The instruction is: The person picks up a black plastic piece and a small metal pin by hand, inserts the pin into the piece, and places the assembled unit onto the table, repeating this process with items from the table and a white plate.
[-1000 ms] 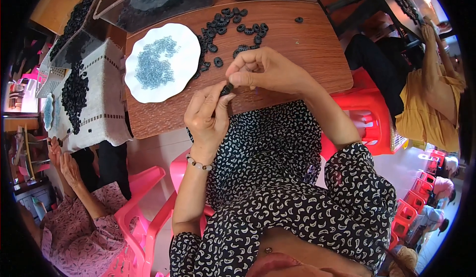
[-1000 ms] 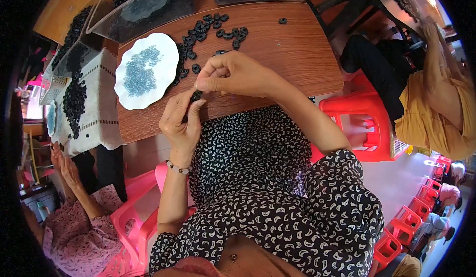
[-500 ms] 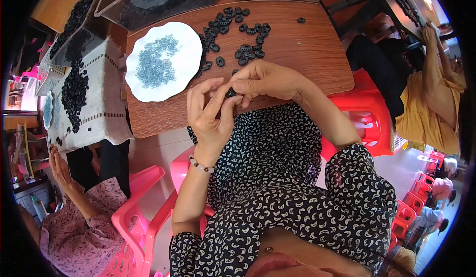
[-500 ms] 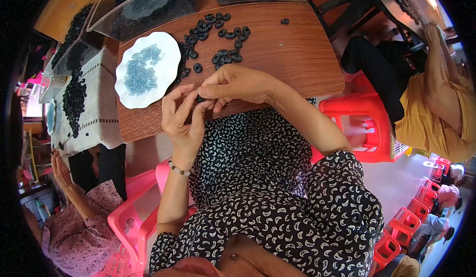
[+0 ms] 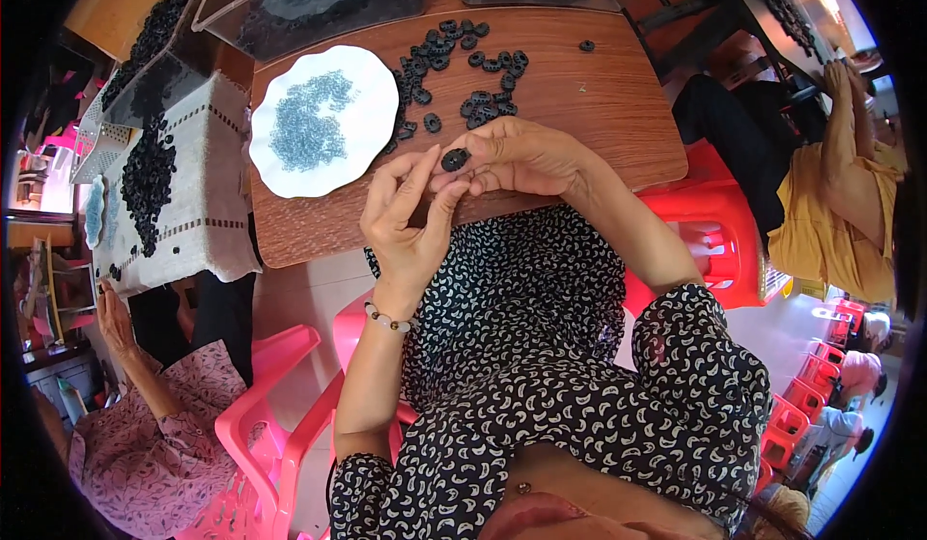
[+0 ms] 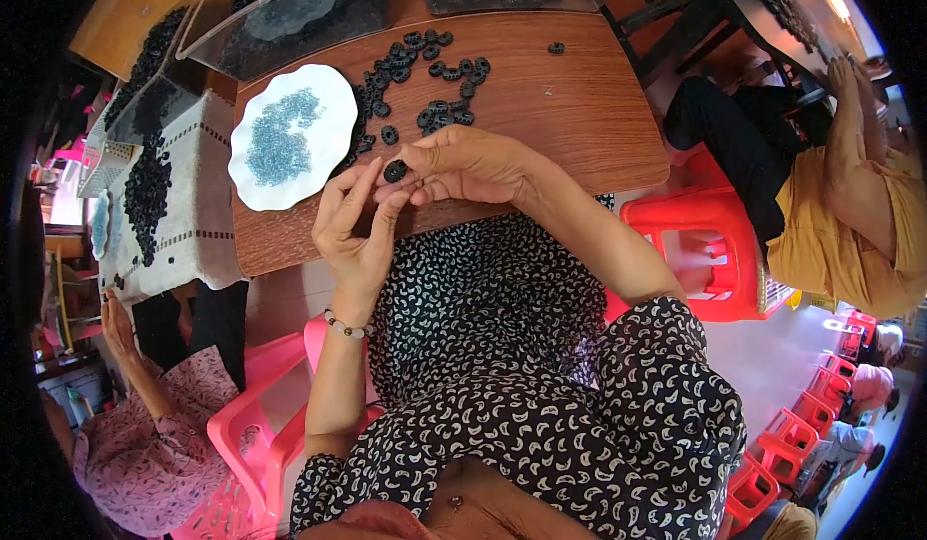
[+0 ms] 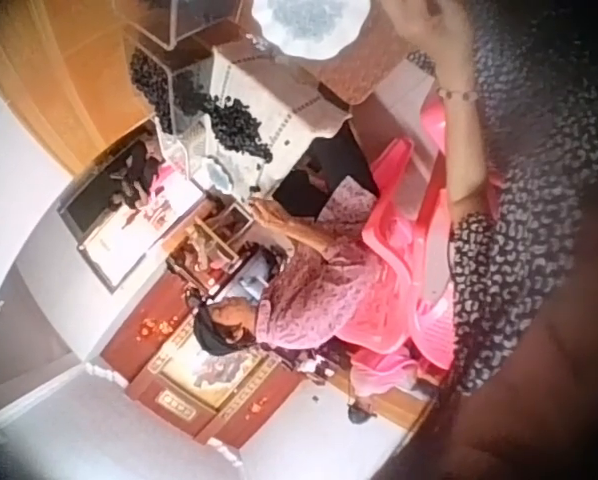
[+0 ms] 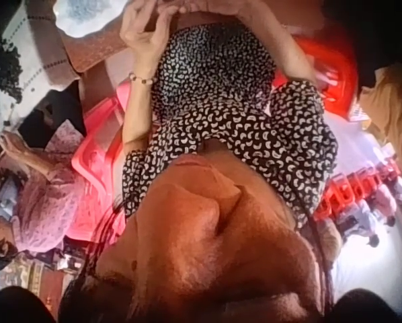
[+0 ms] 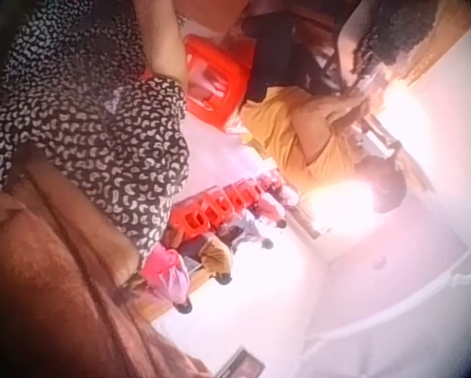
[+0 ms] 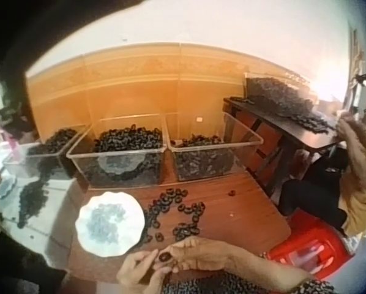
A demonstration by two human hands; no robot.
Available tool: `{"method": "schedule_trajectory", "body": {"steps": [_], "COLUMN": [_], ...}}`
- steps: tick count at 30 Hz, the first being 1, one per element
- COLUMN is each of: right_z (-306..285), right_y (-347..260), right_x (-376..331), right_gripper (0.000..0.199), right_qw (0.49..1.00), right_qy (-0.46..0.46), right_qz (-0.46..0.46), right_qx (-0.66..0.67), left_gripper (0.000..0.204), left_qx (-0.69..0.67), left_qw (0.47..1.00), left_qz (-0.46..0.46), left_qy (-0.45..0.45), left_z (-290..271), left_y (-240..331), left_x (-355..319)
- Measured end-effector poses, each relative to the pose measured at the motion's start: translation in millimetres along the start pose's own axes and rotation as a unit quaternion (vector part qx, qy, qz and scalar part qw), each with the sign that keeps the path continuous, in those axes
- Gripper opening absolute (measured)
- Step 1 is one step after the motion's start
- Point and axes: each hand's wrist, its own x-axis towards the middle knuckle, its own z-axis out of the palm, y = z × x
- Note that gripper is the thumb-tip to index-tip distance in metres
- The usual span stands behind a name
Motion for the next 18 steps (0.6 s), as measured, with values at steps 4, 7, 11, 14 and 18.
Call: {"method": "schedule_trajectory", "body": {"steps": [4,7,11,14,18], "right_z": [-7.8,-2.2,-7.1,-0.9,0.5], "right_y": [8.0,12.7,16.3,15.3,18.6], "right_x": [2.1,3.9,5.1,3.9,4.3], "right_gripper": [0.044,0.046,0.042,0.039,0.037], "right_qw": [0.999,0.999,0.999,0.999,0.998], "right_qy": [-0.007,0.018,0.026,0.034,0.060], "right_qz": [0.015,0.005,0.006,-0.004,-0.013], "right_qx": [0.045,0.030,0.024,0.007,0.005], "left_gripper": [0.039,0.037,0.036,0.035,0.034], "left_qx": [-0.015,-0.036,-0.037,-0.043,-0.056], "left_qw": [1.000,0.999,0.999,0.999,0.998], "left_qz": [-0.017,-0.039,-0.029,-0.020,-0.017], "left_qy": [-0.013,-0.014,-0.006,-0.003,0.001], "left_z": [0.5,1.0,3.0,2.9,5.6], "left_y": [5.4,7.5,5.7,2.8,7.2], "left_x": [0.9,1.5,1.9,0.8,0.5]}}
